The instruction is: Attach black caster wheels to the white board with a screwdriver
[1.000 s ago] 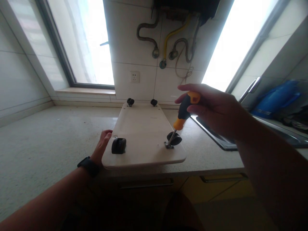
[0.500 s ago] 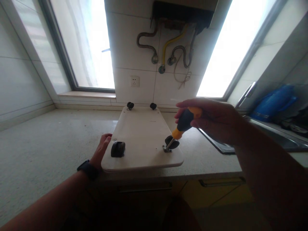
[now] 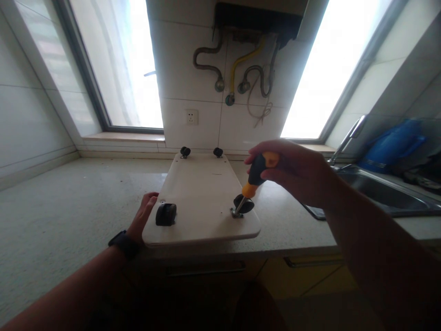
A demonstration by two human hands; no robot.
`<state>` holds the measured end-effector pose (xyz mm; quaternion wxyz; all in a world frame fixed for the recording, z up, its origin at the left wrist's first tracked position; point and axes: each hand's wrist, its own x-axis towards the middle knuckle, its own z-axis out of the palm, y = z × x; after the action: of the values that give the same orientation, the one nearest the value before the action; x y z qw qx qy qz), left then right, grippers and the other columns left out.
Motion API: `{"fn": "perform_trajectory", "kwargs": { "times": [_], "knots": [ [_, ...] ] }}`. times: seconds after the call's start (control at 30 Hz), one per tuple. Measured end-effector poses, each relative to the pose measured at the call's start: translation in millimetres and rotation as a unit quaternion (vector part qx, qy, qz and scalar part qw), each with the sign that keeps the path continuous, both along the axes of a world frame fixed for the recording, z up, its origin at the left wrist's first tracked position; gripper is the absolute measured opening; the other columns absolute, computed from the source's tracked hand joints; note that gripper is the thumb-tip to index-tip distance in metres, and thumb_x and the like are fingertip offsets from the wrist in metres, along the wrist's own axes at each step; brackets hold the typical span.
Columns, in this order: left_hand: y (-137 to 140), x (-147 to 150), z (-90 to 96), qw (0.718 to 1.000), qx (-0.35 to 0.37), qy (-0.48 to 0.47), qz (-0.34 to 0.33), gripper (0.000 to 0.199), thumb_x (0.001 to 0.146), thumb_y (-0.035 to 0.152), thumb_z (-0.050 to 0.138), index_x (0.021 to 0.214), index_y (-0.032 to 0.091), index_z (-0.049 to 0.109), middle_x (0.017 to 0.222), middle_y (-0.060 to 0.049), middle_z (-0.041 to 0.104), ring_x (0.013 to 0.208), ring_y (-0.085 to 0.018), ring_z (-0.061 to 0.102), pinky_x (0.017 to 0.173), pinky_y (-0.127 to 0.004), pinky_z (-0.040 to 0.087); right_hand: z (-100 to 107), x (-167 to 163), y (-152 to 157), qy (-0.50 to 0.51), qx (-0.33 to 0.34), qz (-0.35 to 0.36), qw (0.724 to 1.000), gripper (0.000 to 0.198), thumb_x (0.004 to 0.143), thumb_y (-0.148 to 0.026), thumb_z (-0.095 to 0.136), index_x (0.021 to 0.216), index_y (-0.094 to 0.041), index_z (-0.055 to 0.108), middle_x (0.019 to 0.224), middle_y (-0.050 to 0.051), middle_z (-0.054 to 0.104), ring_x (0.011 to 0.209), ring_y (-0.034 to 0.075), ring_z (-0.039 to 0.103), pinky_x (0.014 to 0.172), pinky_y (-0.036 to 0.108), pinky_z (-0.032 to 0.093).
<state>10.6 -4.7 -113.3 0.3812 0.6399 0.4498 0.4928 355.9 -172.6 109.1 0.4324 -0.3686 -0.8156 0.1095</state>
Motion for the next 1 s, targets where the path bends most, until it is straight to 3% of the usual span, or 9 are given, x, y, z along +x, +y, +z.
{"fn": "perform_trajectory", "kwargs": {
  "times": [0.2,0.37,0.47,0.57,0.67,0.77,0.87,0.93,1.0],
  "knots": [
    [1.6,-1.3,-0.7,1.000,-0.001,-0.004,-0.008,0.052,0.096,0.067,0.045,0.116,0.019,0.053,0.104,-0.007,0.063,0.097,-0.028,0.063,0.085,-0.039,0.051,-5.0,-7.7,24.5,0.047,-0.022,-0.064,0.997,0.041,0.093,-0.028,0.069,0.134,-0.026,0.063,0.111,0.005,0.069,0.100,0.020,0.069,0.089,0.038,0.062],
    [2.3,-2.1,-1.0,1.000,-0.004,-0.009,-0.002,0.055,0.095,0.068,0.047,0.117,0.019,0.054,0.108,-0.008,0.062,0.102,-0.029,0.060,0.090,-0.040,0.049,-6.9,-5.5,49.2,0.131,-0.118,0.045,0.983,0.053,0.091,-0.019,0.058,0.144,-0.027,0.053,0.139,0.009,0.061,0.116,0.021,0.066,0.102,0.044,0.057],
    [-0.7,-0.8,-0.1,1.000,0.002,-0.017,-0.002,0.053,0.094,0.067,0.050,0.115,0.019,0.056,0.110,-0.008,0.062,0.104,-0.028,0.060,0.092,-0.040,0.048,-8.8,-8.3,53.3,0.137,-0.088,-0.007,0.987,0.049,0.086,-0.029,0.074,0.132,-0.023,0.059,0.117,0.007,0.066,0.098,0.019,0.068,0.090,0.040,0.060],
    [-1.7,0.5,0.2,0.999,0.005,-0.034,0.008,0.051,0.092,0.066,0.054,0.111,0.019,0.058,0.105,-0.007,0.063,0.098,-0.026,0.062,0.088,-0.039,0.049,-14.6,-14.6,51.9,0.144,-0.036,-0.084,0.985,0.050,0.077,-0.038,0.085,0.118,-0.023,0.060,0.095,-0.001,0.060,0.076,0.014,0.061,0.070,0.033,0.058],
    [2.8,-1.8,4.7,0.997,0.008,-0.064,0.040,0.049,0.092,0.064,0.051,0.110,0.019,0.055,0.097,-0.005,0.061,0.087,-0.024,0.062,0.075,-0.036,0.050,-21.4,-17.3,51.0,0.138,-0.010,-0.100,0.985,0.044,0.087,-0.041,0.076,0.123,-0.026,0.057,0.091,-0.002,0.056,0.072,0.013,0.056,0.068,0.032,0.055],
    [3.9,-8.0,24.2,0.991,0.029,-0.100,0.088,0.040,0.096,0.056,0.044,0.109,0.020,0.053,0.096,-0.004,0.058,0.084,-0.022,0.060,0.069,-0.032,0.047,-22.5,-11.5,50.9,0.131,-0.034,-0.044,0.990,0.038,0.097,-0.032,0.056,0.134,-0.028,0.055,0.113,0.004,0.061,0.093,0.017,0.062,0.083,0.037,0.056],
    [-15.4,-8.8,62.2,0.981,0.083,-0.114,0.131,0.027,0.096,0.046,0.049,0.108,0.022,0.055,0.097,-0.003,0.058,0.090,-0.022,0.058,0.071,-0.032,0.046,-15.7,-2.3,48.1,0.154,-0.118,0.078,0.978,0.049,0.094,-0.024,0.053,0.142,-0.029,0.051,0.138,0.009,0.057,0.116,0.021,0.063,0.096,0.042,0.054],
    [-42.1,-0.2,91.6,0.974,0.153,-0.079,0.146,0.023,0.094,0.042,0.054,0.108,0.024,0.058,0.100,-0.003,0.059,0.095,-0.024,0.058,0.077,-0.035,0.047,-9.2,0.8,44.4,0.149,-0.141,0.078,0.976,0.049,0.092,-0.028,0.062,0.140,-0.027,0.053,0.129,0.010,0.063,0.110,0.021,0.066,0.093,0.041,0.056],
    [-72.9,17.3,117.1,0.975,0.184,-0.015,0.124,0.022,0.094,0.042,0.057,0.109,0.026,0.059,0.104,-0.004,0.062,0.096,-0.025,0.059,0.081,-0.039,0.048,-3.9,-0.2,40.8,0.125,-0.115,0.002,0.985,0.044,0.086,-0.036,0.074,0.125,-0.023,0.060,0.103,0.005,0.066,0.089,0.019,0.065,0.080,0.037,0.056]
  ]
}}
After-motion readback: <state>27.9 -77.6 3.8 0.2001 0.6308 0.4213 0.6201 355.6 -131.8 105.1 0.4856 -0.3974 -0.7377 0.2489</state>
